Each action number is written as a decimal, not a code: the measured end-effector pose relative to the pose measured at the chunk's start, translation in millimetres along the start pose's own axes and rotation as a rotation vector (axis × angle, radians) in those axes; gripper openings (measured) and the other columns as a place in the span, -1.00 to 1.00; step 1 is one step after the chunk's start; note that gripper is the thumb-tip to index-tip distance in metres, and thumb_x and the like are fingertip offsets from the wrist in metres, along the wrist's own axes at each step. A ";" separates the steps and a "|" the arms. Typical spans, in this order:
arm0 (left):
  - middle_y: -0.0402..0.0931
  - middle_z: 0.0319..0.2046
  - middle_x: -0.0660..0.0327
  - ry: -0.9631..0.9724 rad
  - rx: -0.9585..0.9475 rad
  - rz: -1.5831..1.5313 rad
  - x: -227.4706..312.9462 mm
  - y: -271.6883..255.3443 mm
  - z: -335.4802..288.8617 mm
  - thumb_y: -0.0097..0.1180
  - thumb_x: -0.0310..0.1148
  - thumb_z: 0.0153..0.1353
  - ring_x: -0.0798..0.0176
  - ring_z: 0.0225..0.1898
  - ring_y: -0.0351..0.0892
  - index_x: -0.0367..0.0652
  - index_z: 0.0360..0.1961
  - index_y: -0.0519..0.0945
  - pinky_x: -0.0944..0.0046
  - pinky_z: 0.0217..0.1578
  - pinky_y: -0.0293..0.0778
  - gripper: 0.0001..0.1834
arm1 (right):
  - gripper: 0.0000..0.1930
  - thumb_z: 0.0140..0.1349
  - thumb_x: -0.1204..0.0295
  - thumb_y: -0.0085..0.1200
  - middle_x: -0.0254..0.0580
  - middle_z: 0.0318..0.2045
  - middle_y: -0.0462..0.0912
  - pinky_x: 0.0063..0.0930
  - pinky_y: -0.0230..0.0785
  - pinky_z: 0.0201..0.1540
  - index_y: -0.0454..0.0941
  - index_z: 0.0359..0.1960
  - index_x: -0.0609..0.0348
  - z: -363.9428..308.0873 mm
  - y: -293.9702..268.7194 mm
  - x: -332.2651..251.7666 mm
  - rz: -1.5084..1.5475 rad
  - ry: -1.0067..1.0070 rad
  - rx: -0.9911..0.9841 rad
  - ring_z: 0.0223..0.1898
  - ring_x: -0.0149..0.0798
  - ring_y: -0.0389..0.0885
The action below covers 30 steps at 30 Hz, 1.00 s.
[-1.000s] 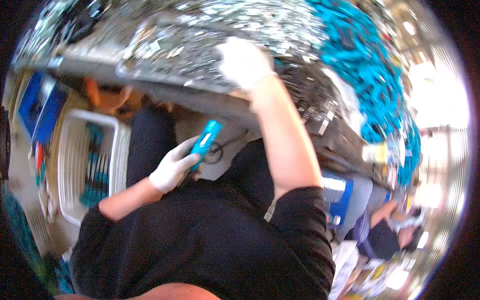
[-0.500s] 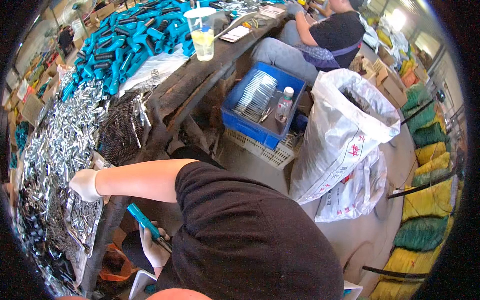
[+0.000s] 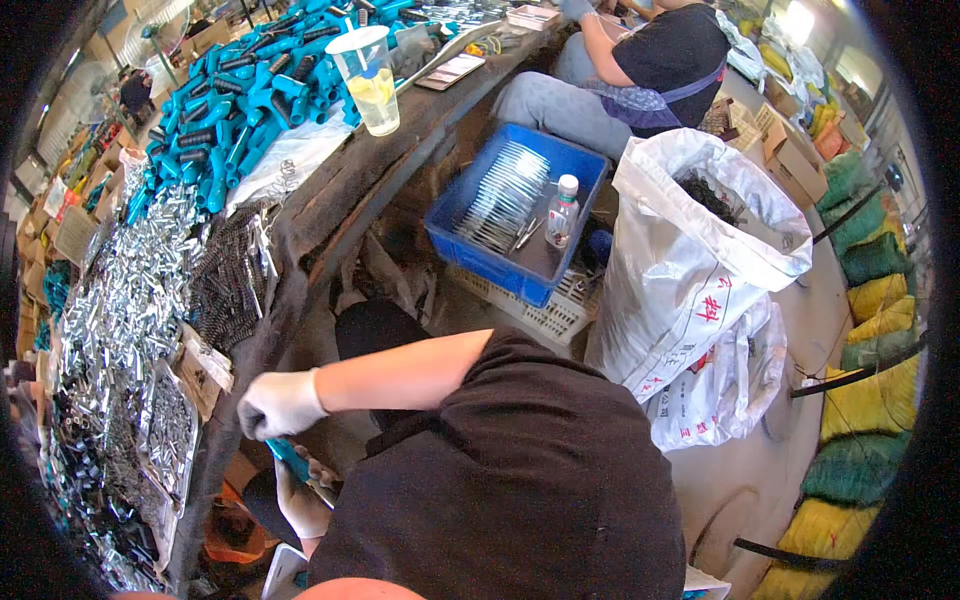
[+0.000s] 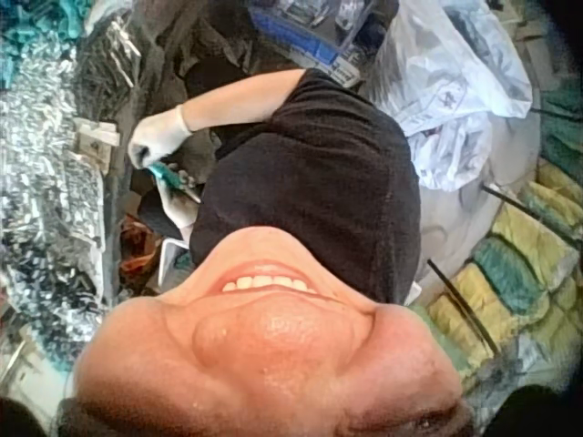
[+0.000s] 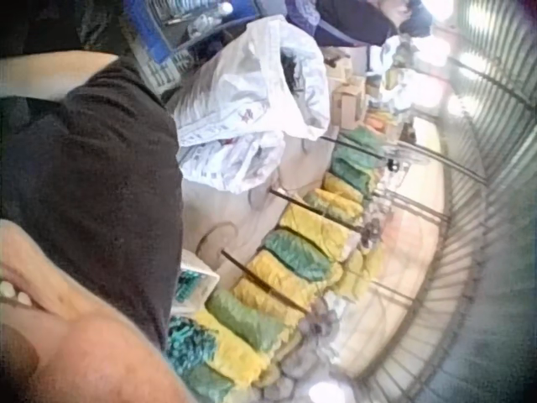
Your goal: The person assembles tools by connecting metal tubes, pins, and springs, inserting the mechanisms into plastic handles, and placing the assembled tools into a basket.
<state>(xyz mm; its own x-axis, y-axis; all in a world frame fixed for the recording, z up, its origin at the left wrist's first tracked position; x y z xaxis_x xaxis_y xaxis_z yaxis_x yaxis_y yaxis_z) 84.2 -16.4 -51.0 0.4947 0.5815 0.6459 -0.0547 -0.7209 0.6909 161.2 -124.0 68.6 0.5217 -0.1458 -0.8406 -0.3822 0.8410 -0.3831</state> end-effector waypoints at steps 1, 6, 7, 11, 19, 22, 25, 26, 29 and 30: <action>0.48 -0.19 0.23 0.005 0.000 0.002 -1.1 -3.7 -0.6 -0.15 -0.11 0.39 0.33 -0.40 0.45 -0.11 0.05 0.39 0.28 -0.38 0.43 -0.64 | -0.86 0.07 0.44 0.14 -0.05 -0.40 0.67 -0.28 0.47 -0.22 0.64 -0.35 0.19 -12.0 4.7 -1.1 -0.032 0.017 -0.024 -0.31 -0.04 0.65; 0.46 -0.40 0.19 -0.004 0.022 0.026 -2.8 28.3 -6.8 -0.26 -0.05 0.41 0.29 -0.43 0.44 -0.10 0.00 0.40 0.33 -0.43 0.41 -0.61 | -0.90 0.04 0.38 0.21 -0.15 -0.42 0.57 -0.23 0.44 -0.21 0.62 -0.49 0.13 -41.8 0.7 -18.4 -0.105 -0.119 0.190 -0.32 -0.05 0.59; 0.45 -0.42 0.19 -0.014 -0.057 0.026 -3.7 40.4 -7.6 -0.27 -0.03 0.41 0.28 -0.42 0.45 -0.10 0.01 0.40 0.33 -0.42 0.40 -0.60 | -0.90 0.04 0.38 0.21 -0.15 -0.42 0.57 -0.23 0.44 -0.21 0.62 -0.49 0.13 -43.9 -0.1 -20.6 -0.105 -0.128 0.187 -0.32 -0.05 0.59; 0.45 -0.36 0.20 -0.002 0.028 0.039 -3.6 43.0 -9.4 -0.26 -0.01 0.40 0.29 -0.40 0.44 -0.09 0.09 0.37 0.33 -0.43 0.39 -0.55 | -0.92 0.01 0.40 0.25 -0.17 -0.40 0.55 -0.27 0.43 -0.23 0.64 -0.47 0.08 -52.0 -10.6 -27.2 -0.054 -0.174 0.235 -0.30 -0.07 0.58; 0.45 -0.11 0.27 0.013 -0.048 0.108 -11.3 57.7 -15.4 -0.23 -0.07 0.40 0.36 -0.20 0.46 -0.13 0.17 0.35 0.32 -0.16 0.42 -0.53 | -0.89 0.09 0.37 0.24 -0.15 -0.36 0.52 -0.28 0.43 -0.21 0.62 -0.39 0.08 -67.6 -12.3 -30.0 -0.016 -0.189 0.226 -0.29 -0.06 0.56; 0.44 -0.15 0.21 0.020 -0.134 0.081 -12.4 76.9 -16.8 -0.20 -0.12 0.39 0.32 -0.31 0.48 -0.13 0.19 0.31 0.29 -0.33 0.48 -0.55 | -0.89 0.10 0.39 0.26 -0.17 -0.37 0.50 -0.33 0.41 -0.21 0.65 -0.34 0.05 -74.2 -24.2 -13.4 0.090 -0.059 0.278 -0.30 -0.12 0.56; 0.43 -0.18 0.19 -0.011 -0.089 0.047 -15.6 69.5 -18.3 -0.17 -0.11 0.38 0.30 -0.37 0.48 -0.13 0.21 0.28 0.28 -0.42 0.48 -0.53 | -0.92 0.12 0.40 0.26 -0.21 -0.35 0.50 -0.35 0.40 -0.19 0.67 -0.34 0.01 -73.0 -18.1 -7.1 0.177 0.003 0.238 -0.29 -0.18 0.54; 0.45 -0.21 0.19 0.005 -0.047 0.027 -14.5 70.2 -19.1 -0.17 -0.15 0.38 0.30 -0.37 0.49 -0.15 0.21 0.28 0.29 -0.39 0.49 -0.54 | -0.92 0.12 0.40 0.26 -0.21 -0.35 0.50 -0.35 0.40 -0.19 0.67 -0.34 0.01 -73.0 -14.9 -6.3 0.184 -0.001 0.217 -0.29 -0.18 0.54; 0.44 -0.21 0.18 0.074 -0.081 0.208 -3.1 82.1 -17.3 -0.17 -0.21 0.37 0.30 -0.37 0.50 -0.17 0.21 0.26 0.31 -0.38 0.50 -0.55 | -0.84 0.12 0.39 0.27 -0.25 -0.33 0.49 -0.41 0.36 -0.10 0.60 -0.28 0.10 -72.4 -9.9 11.2 0.322 0.043 0.231 -0.23 -0.28 0.52; 0.45 -0.21 0.18 0.090 -0.028 0.222 -0.8 85.9 -20.2 -0.18 -0.30 0.34 0.32 -0.35 0.51 -0.21 0.22 0.28 0.32 -0.37 0.50 -0.55 | -0.77 0.13 0.42 0.27 -0.29 -0.31 0.48 -0.44 0.35 -0.07 0.53 -0.22 0.13 -73.1 -7.6 18.8 0.430 0.082 0.245 -0.20 -0.35 0.50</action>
<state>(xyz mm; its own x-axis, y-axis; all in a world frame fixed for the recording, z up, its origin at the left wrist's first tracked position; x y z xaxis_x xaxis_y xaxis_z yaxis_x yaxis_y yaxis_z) 61.6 -71.1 14.4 0.3889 0.4424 0.8081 -0.1782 -0.8245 0.5371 118.2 -171.2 27.8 0.2910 0.2085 -0.9337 -0.3541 0.9301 0.0973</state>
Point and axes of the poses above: each hand's wrist, its own z-axis towards the middle knuckle, its own y-axis out of the palm, x = y × z, the point moved 9 cm from there along z, towards the middle knuckle
